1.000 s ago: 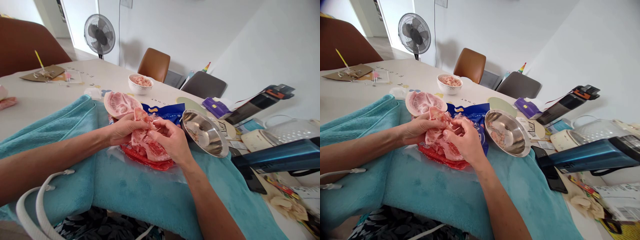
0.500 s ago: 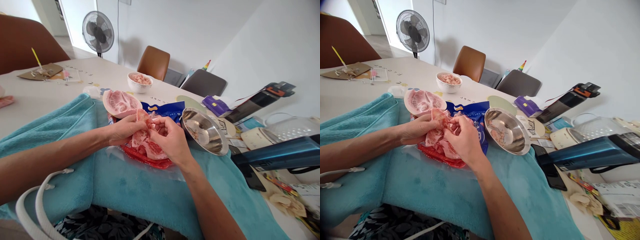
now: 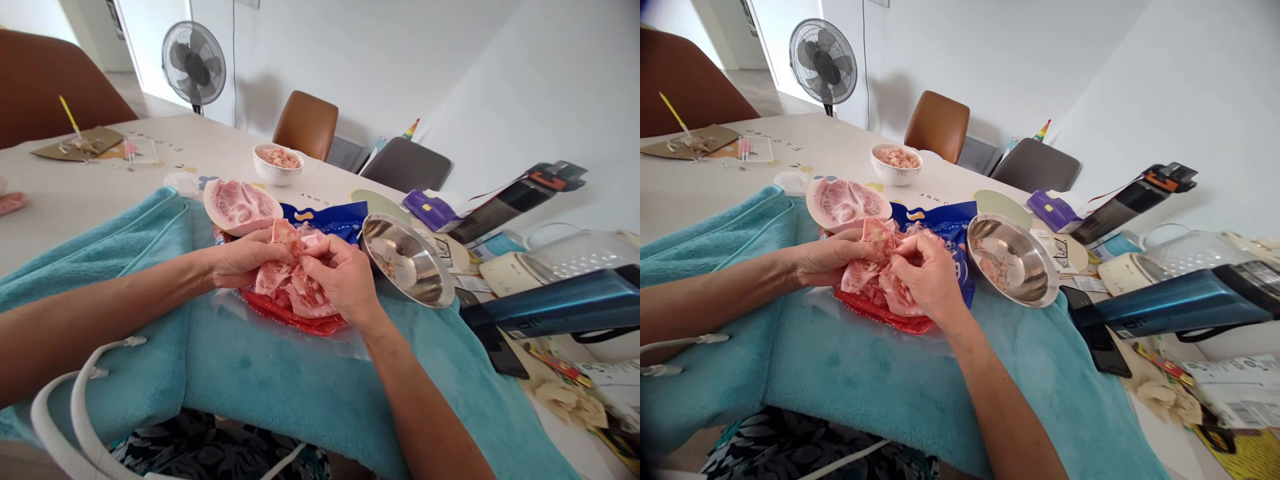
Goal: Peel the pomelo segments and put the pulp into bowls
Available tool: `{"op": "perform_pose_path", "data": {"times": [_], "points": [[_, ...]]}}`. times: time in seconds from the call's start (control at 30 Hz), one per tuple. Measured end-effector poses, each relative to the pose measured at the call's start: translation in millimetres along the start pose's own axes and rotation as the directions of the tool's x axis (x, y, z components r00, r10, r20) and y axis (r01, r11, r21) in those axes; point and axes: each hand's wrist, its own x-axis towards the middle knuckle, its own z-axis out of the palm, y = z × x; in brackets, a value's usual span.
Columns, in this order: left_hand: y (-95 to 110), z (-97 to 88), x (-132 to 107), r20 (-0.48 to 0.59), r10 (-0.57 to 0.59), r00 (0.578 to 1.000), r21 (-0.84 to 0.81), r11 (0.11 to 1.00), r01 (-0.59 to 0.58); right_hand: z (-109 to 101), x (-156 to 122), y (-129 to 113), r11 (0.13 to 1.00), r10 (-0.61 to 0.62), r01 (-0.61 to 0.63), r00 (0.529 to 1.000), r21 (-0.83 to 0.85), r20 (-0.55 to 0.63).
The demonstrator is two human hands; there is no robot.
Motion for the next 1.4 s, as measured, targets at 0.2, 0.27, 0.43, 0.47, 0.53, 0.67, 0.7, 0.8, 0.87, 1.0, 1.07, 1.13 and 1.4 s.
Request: {"op": "perform_pose_path", "data": {"times": [0.2, 0.27, 0.43, 0.47, 0.53, 0.67, 0.7, 0.8, 0.87, 1.0, 1.07, 1.13, 1.4], "points": [[2, -5.8, 0, 0.013, -0.037, 0.999, -0.027, 0.999, 0.038, 1, 1, -1, 0.837, 0.198, -0.246, 0.969, 0.490, 0.147], [3, -6.6, 0, 0.042, -0.045, 0.998, -0.027, 0.999, 0.046, -1, 2, -1, 0.803, 0.230, -0.289, 0.957, 0.522, 0.176], [3, -4.7, 0, 0.057, -0.030, 0.998, -0.017, 0.999, 0.031, -7, 4, -4, 0.779, 0.281, -0.367, 0.929, 0.509, 0.240], [4, -4.3, 0, 0.053, -0.028, 0.998, -0.012, 1.000, 0.029, -9, 4, -5, 0.782, 0.282, -0.362, 0.931, 0.507, 0.231], [4, -4.1, 1, 0.040, -0.029, 0.999, -0.001, 1.000, 0.029, -14, 3, -10, 0.810, 0.258, -0.313, 0.950, 0.496, 0.177], [4, -6.1, 3, -0.023, -0.025, 0.999, 0.024, 0.999, 0.026, -37, 4, -24, 0.929, 0.113, -0.076, 0.990, 0.361, -0.084], [4, -6.7, 3, -0.035, -0.026, 0.999, 0.024, 0.999, 0.027, -45, 5, -27, 0.956, 0.056, -0.002, 0.983, 0.292, -0.175], [3, -7.9, 4, 0.017, -0.009, 1.000, -0.012, 1.000, 0.009, -76, 11, -29, 0.985, -0.161, 0.170, 0.871, -0.023, -0.464], [3, -7.7, 4, 0.088, 0.028, 0.996, -0.051, 0.998, -0.024, -99, 16, -23, 0.942, -0.320, 0.193, 0.757, -0.273, -0.569], [5, -5.4, 3, 0.136, 0.039, 0.990, -0.084, 0.996, -0.028, -136, 23, -1, 0.702, -0.212, -0.118, 0.907, -0.703, -0.364], [5, -4.4, 3, 0.114, 0.010, 0.993, -0.077, 0.997, -0.002, -144, 23, 6, 0.607, -0.075, -0.187, 0.954, -0.773, -0.290], [6, -4.1, 3, 0.089, -0.008, 0.996, -0.068, 0.998, 0.014, -142, 21, 6, 0.605, -0.108, -0.200, 0.938, -0.771, -0.328], [7, -2.2, 2, 0.057, 0.027, 0.998, -0.035, 0.999, -0.025, -73, 9, -22, 0.785, -0.318, 0.040, 0.882, -0.618, -0.348]]}}
